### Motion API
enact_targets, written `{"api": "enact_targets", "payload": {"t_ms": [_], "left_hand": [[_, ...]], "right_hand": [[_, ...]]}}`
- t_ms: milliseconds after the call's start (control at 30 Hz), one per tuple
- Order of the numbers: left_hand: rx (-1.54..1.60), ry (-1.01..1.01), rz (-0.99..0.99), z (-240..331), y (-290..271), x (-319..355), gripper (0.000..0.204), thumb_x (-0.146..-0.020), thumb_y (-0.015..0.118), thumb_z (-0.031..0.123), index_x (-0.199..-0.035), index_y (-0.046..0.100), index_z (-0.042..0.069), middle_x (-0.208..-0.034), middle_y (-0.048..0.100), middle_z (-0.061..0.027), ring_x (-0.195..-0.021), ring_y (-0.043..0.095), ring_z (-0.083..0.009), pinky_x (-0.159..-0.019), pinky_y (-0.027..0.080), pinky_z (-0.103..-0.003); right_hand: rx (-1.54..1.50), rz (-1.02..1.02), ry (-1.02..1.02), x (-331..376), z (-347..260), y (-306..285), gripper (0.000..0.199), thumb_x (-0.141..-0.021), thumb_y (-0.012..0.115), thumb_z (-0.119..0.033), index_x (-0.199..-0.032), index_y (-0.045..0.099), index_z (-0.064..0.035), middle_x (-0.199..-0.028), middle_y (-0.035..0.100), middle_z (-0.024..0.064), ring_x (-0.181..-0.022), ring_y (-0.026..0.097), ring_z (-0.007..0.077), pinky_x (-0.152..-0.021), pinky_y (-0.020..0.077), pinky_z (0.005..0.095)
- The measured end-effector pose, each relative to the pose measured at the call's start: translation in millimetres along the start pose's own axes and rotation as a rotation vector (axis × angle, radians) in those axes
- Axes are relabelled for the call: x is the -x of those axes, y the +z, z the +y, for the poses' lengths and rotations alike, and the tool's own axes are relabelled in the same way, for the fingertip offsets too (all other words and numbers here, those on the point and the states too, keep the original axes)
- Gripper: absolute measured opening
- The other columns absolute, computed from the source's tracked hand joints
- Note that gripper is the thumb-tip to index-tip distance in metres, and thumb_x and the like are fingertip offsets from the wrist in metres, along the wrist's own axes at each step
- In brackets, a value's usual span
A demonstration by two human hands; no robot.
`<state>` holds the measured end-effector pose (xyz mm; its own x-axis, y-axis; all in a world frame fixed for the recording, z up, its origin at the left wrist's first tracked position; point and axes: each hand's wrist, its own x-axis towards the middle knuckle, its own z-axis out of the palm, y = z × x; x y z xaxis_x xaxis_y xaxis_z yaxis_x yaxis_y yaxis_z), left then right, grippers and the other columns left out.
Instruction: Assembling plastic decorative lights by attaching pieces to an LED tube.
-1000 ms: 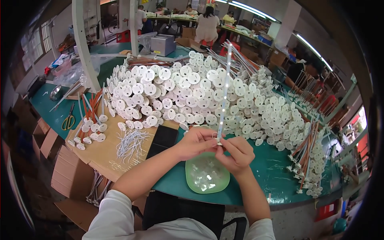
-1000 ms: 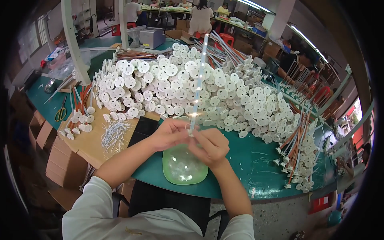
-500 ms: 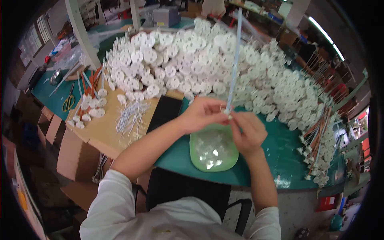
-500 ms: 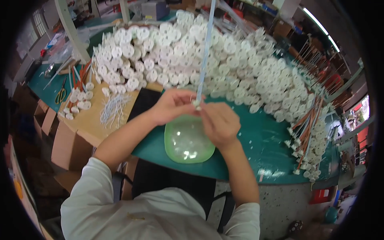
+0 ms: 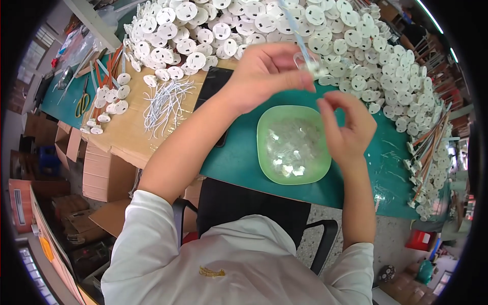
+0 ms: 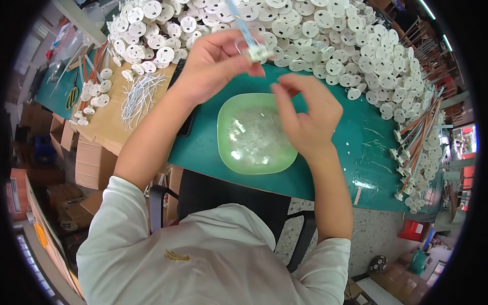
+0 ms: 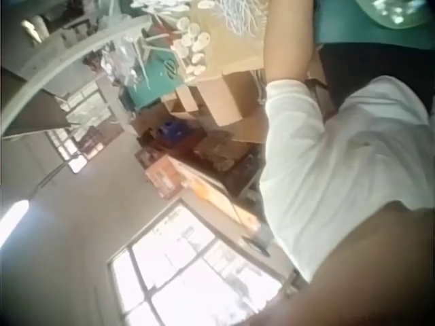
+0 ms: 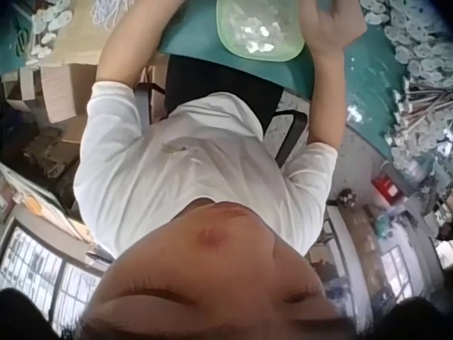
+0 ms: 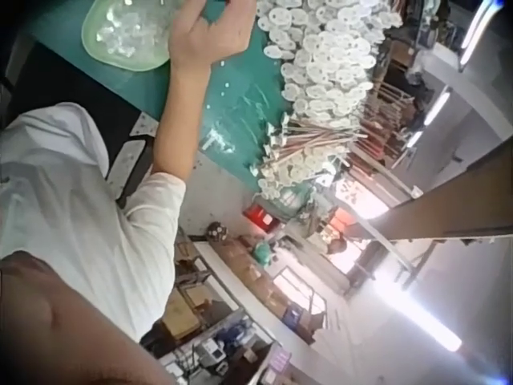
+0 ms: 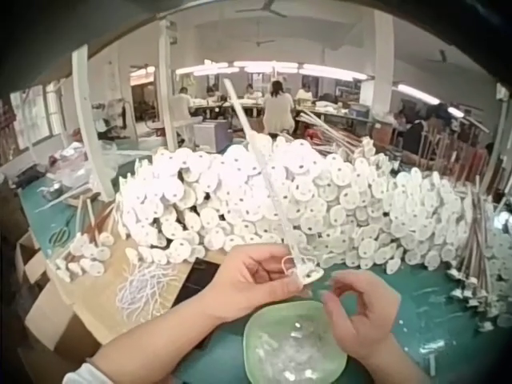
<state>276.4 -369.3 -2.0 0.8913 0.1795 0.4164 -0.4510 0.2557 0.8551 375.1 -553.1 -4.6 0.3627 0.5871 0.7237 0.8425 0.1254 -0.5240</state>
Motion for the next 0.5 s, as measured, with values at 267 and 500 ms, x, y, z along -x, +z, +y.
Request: {"api": "enact_targets", "payload": {"t_ms": [267,500], "left_hand": [[-0.049,0.119,0.319,1.7,-0.7,-1.9,0.035,-0.077,0.076,-0.003,-0.109,0.062,-0.003,-0.090,0.072,-0.0123,-0.085,0.071,-0.0187,-0.076,0.057,-0.028],[-0.066,0.088,0.259,-1.0,-5.3,-1.5,0.036,-0.078,0.075,-0.003,-0.111,0.060,-0.003,-0.088,0.071,-0.0136,-0.086,0.071,-0.0202,-0.076,0.059,-0.030]], "right_hand": [[-0.076,-0.784,-0.181,8.6,-8.4,7.5,0.021,-0.069,0.076,-0.006,-0.089,0.068,-0.0038,-0.092,0.065,0.0081,-0.083,0.060,0.0270,-0.070,0.0506,0.0374],[-0.255,-0.767,0.015,1.6,-6.2,0.0,0.014,-0.074,0.073,-0.003,-0.089,0.072,-0.0030,-0.085,0.068,0.0087,-0.074,0.065,0.0243,-0.067,0.0523,0.0333]]}}
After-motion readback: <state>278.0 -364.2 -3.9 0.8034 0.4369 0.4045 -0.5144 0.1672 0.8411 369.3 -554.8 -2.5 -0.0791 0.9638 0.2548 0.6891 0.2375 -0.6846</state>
